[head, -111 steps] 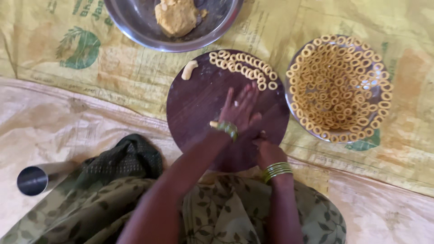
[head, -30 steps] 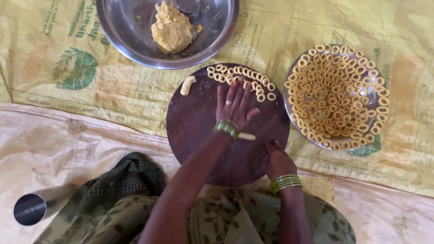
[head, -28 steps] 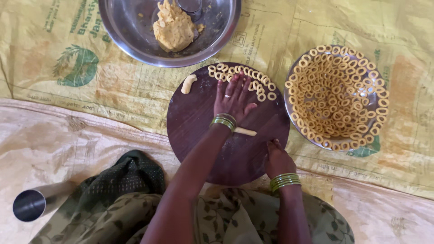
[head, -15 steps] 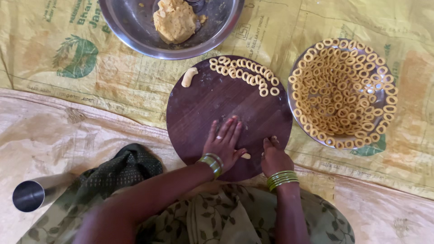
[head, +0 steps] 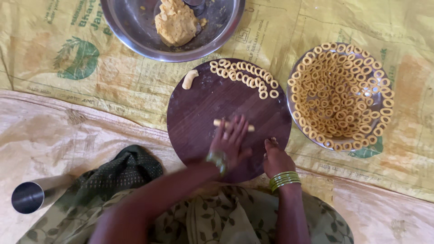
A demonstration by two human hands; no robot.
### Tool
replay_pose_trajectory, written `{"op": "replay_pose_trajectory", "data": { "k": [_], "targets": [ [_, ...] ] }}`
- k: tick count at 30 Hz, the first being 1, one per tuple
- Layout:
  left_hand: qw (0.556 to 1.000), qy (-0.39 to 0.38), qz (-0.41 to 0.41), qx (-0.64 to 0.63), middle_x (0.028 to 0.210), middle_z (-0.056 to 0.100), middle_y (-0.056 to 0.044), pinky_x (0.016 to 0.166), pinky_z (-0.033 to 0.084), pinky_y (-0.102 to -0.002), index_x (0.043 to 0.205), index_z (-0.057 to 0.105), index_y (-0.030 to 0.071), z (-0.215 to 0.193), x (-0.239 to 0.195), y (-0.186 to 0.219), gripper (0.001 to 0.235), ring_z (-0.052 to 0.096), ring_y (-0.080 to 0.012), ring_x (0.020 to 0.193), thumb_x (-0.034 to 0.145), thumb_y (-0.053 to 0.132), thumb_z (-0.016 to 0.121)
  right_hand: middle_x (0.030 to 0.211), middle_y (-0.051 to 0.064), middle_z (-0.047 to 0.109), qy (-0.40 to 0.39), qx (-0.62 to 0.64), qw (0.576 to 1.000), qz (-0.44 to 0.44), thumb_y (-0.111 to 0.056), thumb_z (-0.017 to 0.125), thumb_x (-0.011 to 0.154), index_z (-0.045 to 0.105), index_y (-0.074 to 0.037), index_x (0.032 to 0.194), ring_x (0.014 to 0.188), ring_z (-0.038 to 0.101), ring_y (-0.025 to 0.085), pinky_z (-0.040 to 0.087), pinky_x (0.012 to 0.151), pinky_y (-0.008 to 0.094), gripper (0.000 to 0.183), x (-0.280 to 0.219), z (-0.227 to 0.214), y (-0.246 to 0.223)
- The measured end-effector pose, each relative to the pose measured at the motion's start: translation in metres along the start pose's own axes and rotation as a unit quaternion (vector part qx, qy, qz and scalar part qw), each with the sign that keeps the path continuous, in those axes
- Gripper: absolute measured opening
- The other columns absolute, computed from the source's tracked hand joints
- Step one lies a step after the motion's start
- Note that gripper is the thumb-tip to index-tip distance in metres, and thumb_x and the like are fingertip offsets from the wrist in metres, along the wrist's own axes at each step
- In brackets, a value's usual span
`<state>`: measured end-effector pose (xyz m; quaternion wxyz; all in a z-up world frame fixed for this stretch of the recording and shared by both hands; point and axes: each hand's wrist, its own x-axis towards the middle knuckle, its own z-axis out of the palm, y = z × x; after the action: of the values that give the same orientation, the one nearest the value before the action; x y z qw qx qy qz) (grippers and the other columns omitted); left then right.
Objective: The person rolls small pieces of dough into thin ropes on a wooden board, then joins the ends to form rings. The rings are placed on a metal tray. The process is repeated multiple times.
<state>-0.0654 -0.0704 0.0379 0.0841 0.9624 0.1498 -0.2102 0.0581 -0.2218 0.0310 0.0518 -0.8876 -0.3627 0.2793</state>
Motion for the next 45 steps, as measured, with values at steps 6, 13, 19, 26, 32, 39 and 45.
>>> {"op": "replay_pose_trajectory", "data": {
  "k": [6,13,19,26,32,39,45],
  "targets": [
    [0.998,-0.045,0.01,-0.037,0.171,-0.008,-0.012,0.123,-0.003,-0.054,0.162,-0.002,0.003,0.014,-0.047,0.018,0.089,-0.008,-0.0239,0.156,0.1,0.066,0.013,0.153,0.013,0.047,-0.002,-0.006,1.0,0.001,-0.016,0.053,0.092,0.052,-0.011,0.143,0.126,0.058,0.036,0.049,0.103,0.048,0.051,0.002,0.006,0.001],
    [0.983,0.1,-0.152,-0.029,0.173,-0.002,-0.005,0.127,-0.003,-0.057,0.166,0.002,0.012,-0.026,0.087,-0.04,0.092,-0.005,-0.0184,0.158,0.098,0.071,0.019,0.151,0.01,0.051,-0.02,-0.005,1.0,0.019,-0.017,0.055,0.091,0.053,-0.014,0.142,0.12,0.062,0.038,0.05,0.103,0.049,0.051,0.0,-0.005,-0.001],
    [0.982,0.06,-0.162,-0.077,0.172,-0.007,-0.008,0.121,-0.006,-0.057,0.162,-0.004,0.012,-0.015,0.044,-0.013,0.091,-0.01,-0.0236,0.156,0.097,0.07,0.022,0.149,0.012,0.052,-0.002,0.006,1.0,-0.003,-0.015,0.054,0.092,0.056,-0.011,0.141,0.123,0.061,0.036,0.05,0.104,0.048,0.049,0.001,0.001,0.006],
    [0.992,-0.087,-0.089,-0.019,0.172,-0.011,-0.005,0.123,-0.007,-0.057,0.162,-0.008,0.011,0.008,-0.035,0.003,0.09,-0.011,-0.0211,0.157,0.098,0.071,0.014,0.152,0.009,0.048,-0.02,-0.009,1.0,0.017,-0.016,0.055,0.091,0.055,-0.014,0.141,0.122,0.061,0.035,0.049,0.103,0.048,0.05,-0.005,0.008,0.005],
    [0.986,0.036,-0.162,-0.005,0.171,-0.007,-0.007,0.121,-0.005,-0.056,0.162,-0.003,0.01,-0.027,0.049,-0.045,0.089,-0.005,-0.0197,0.155,0.098,0.068,0.018,0.147,0.014,0.053,-0.004,-0.001,1.0,-0.003,-0.015,0.054,0.092,0.057,-0.012,0.138,0.118,0.063,0.038,0.05,0.101,0.05,0.046,-0.007,-0.001,0.0],
    [0.983,0.051,-0.176,-0.029,0.172,-0.005,-0.006,0.124,-0.003,-0.058,0.164,-0.001,0.012,-0.027,0.052,-0.048,0.09,-0.004,-0.0199,0.157,0.099,0.071,0.019,0.134,0.015,0.064,-0.034,-0.019,0.999,0.033,-0.017,0.052,0.094,0.057,-0.015,0.14,0.112,0.067,0.039,0.053,0.099,0.05,0.046,-0.002,-0.006,-0.003],
    [0.992,-0.089,-0.081,-0.04,0.171,-0.012,-0.006,0.121,-0.007,-0.06,0.162,-0.006,0.009,0.003,-0.052,-0.008,0.091,-0.011,-0.0215,0.157,0.098,0.07,0.018,0.142,0.012,0.058,-0.018,-0.009,1.0,0.021,-0.02,0.053,0.094,0.056,-0.016,0.14,0.112,0.066,0.039,0.052,0.098,0.051,0.046,-0.004,-0.001,-0.007]
  ]
}}
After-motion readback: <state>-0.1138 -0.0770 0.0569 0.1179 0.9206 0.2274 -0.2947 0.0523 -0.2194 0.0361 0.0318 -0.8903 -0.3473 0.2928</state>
